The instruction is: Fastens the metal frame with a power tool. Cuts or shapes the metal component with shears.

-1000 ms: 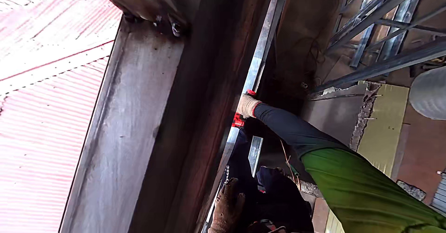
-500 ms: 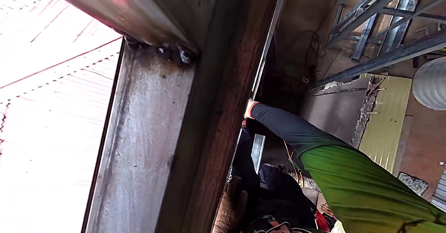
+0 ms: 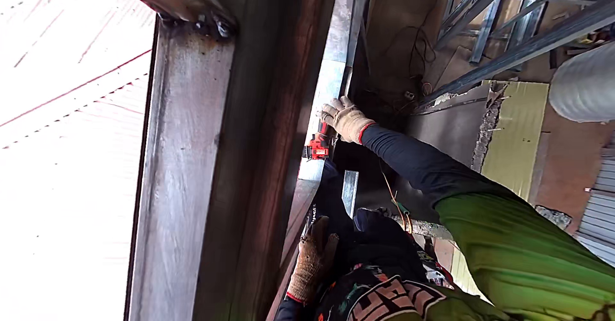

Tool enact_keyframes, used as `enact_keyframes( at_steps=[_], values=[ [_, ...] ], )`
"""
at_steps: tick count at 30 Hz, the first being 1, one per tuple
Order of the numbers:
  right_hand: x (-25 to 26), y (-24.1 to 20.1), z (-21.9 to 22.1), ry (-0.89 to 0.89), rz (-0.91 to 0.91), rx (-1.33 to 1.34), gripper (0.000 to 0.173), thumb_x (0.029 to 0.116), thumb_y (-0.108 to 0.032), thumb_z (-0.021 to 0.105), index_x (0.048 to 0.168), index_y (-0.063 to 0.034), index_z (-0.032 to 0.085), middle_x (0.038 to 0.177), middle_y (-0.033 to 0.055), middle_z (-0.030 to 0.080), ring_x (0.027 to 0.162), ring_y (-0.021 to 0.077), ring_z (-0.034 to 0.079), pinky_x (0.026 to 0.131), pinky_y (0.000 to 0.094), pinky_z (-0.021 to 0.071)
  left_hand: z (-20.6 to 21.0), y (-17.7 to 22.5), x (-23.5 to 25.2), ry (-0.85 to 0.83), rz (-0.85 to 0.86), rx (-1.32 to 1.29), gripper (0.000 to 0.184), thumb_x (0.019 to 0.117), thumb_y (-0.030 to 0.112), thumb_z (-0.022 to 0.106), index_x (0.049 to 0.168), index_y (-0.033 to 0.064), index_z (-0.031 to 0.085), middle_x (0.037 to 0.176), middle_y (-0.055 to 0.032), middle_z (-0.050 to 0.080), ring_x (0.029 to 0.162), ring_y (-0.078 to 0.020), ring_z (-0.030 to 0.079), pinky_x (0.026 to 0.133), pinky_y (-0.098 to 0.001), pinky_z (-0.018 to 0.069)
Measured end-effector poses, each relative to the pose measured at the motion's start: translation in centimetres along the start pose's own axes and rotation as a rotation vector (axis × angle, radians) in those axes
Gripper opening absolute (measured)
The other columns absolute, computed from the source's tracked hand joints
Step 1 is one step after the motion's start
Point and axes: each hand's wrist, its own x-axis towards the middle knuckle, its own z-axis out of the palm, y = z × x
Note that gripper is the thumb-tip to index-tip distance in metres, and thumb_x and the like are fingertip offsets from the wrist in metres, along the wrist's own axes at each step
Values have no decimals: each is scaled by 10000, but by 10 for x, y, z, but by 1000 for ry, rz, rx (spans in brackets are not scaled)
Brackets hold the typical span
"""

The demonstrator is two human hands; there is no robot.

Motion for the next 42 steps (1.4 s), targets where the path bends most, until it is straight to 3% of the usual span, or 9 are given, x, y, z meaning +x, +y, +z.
enact_keyframes(
  at_steps=[4,10,13,20,23,28,32,36,42],
  values=[
    [-132,30,-12,111,406,240,1211,597,-268,949,1621,-242,303,1574,183,436,1432,465,395,1133,714,303,-1,21,3,-22,119,25,536,998,400,552,1436,91,560,1256,-90,692,1135,-194,671,990,-479,549],
    [-413,9,36,19,858,542,856,827,-300,826,1570,-211,411,1404,227,585,1286,461,556,1036,701,430,19,89,36,-186,292,188,530,1010,400,531,1424,70,567,1305,-143,671,1193,-262,653,1032,-543,510],
    [-539,-42,54,-18,1145,734,672,934,-297,735,1525,-145,453,1399,234,578,1278,460,563,1034,683,451,50,131,54,-401,375,239,514,1024,345,574,1458,72,538,1345,-154,645,1194,-247,649,1043,-495,518],
    [-741,-193,126,474,1880,952,583,974,-254,644,1522,-167,465,1330,164,653,1194,383,647,1004,658,499,107,193,69,-709,600,798,469,1017,299,588,1409,42,569,1235,-183,685,1121,-304,679,992,-538,531],
    [-749,-258,157,577,2166,1177,531,963,-243,653,1467,-153,513,1301,188,654,1118,391,672,927,665,534,120,211,80,-787,644,971,469,1018,322,602,1408,63,577,1227,-189,693,1120,-341,680,990,-584,523],
    [-670,-267,239,739,2048,1804,541,952,-213,724,1434,-78,517,1212,215,685,1028,352,721,922,571,591,132,243,86,-761,660,1022,451,1031,293,582,1435,94,552,1170,-162,712,1038,-318,705,929,-582,552],
    [-632,-215,348,355,2106,1528,846,794,-372,827,1528,-160,464,1432,257,556,1255,485,573,1000,726,460,119,247,77,-678,612,1006,469,1036,295,548,1452,78,528,1177,-172,702,1033,-311,697,920,-567,555],
    [-632,-161,430,124,2157,1382,970,734,-424,822,1580,-231,387,1529,223,472,1390,477,451,1058,722,405,93,214,69,-584,548,989,467,1021,254,564,1440,51,530,1189,-186,689,1034,-300,697,911,-540,570],
    [-624,-118,511,169,2060,1452,660,842,-441,794,1416,-174,608,1414,211,599,1344,450,520,1089,693,399,70,162,63,-461,325,1000,493,1012,221,572,1462,28,512,1193,-193,695,1078,-320,686,937,-547,555]
  ],
)
